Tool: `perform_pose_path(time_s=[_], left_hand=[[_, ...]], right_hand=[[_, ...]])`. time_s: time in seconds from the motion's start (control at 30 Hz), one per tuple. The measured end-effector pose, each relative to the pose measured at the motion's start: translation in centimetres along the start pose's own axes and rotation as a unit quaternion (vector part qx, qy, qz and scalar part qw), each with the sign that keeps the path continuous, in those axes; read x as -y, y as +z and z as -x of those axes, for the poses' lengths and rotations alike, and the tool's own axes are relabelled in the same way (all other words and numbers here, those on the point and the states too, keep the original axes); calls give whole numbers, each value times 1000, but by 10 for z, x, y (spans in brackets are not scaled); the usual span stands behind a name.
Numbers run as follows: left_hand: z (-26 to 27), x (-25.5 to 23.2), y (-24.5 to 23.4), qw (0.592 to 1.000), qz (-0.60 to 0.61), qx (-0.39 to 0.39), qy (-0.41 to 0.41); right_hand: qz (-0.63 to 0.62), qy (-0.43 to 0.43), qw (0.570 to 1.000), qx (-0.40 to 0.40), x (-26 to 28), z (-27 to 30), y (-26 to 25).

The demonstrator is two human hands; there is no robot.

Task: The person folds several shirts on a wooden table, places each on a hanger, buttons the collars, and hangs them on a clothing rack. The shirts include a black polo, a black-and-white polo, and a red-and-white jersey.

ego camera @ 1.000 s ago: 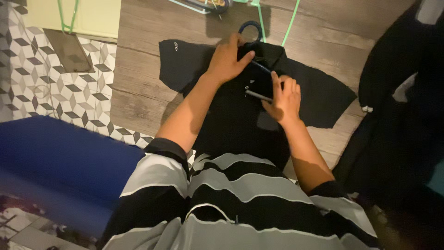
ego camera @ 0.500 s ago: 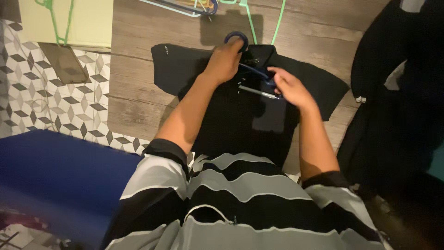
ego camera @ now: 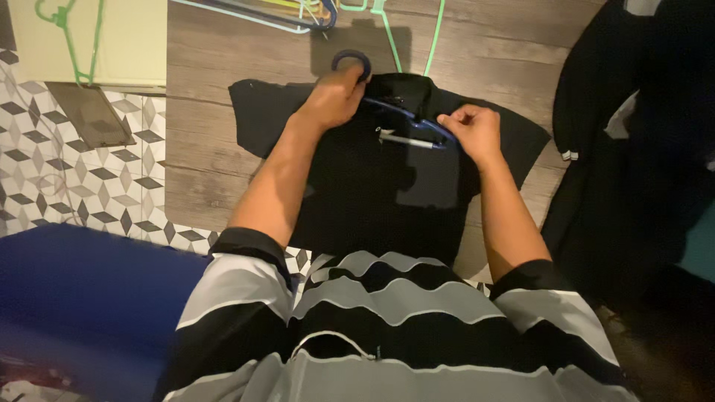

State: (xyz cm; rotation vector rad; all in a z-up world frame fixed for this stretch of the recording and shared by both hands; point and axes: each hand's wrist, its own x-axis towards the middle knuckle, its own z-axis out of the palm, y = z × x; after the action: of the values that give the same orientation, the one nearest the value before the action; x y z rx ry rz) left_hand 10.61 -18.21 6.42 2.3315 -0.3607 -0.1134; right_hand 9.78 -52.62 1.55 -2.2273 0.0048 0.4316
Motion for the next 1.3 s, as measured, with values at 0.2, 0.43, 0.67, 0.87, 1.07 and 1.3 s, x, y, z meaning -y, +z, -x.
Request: perform_pose_path(time_s=[0.2,0.43,0.67,0.87,1.07,1.3], left_hand=[[-7,-4,-8,998,46,13,35],[-11,-10,-12,997,69,37,-15],[-11,15,-4,995,-66,-70,24],[-9,30,29,973,-201,-116,15],[-3,1,36,968,-246,-48,-26],[-25,-23,31,978,-186,-58,-74]], right_hand=[[-121,-166,949,239,7,2,-12],[-68,-205,945,247,1,3,-1],[-59,-101,988,-103,-13,44,-1],[-124,-33,983,-135,-12,70,0],[-50,-90,960,-262,43,62,-9],[-4,-394,915,-83,128,73,2]])
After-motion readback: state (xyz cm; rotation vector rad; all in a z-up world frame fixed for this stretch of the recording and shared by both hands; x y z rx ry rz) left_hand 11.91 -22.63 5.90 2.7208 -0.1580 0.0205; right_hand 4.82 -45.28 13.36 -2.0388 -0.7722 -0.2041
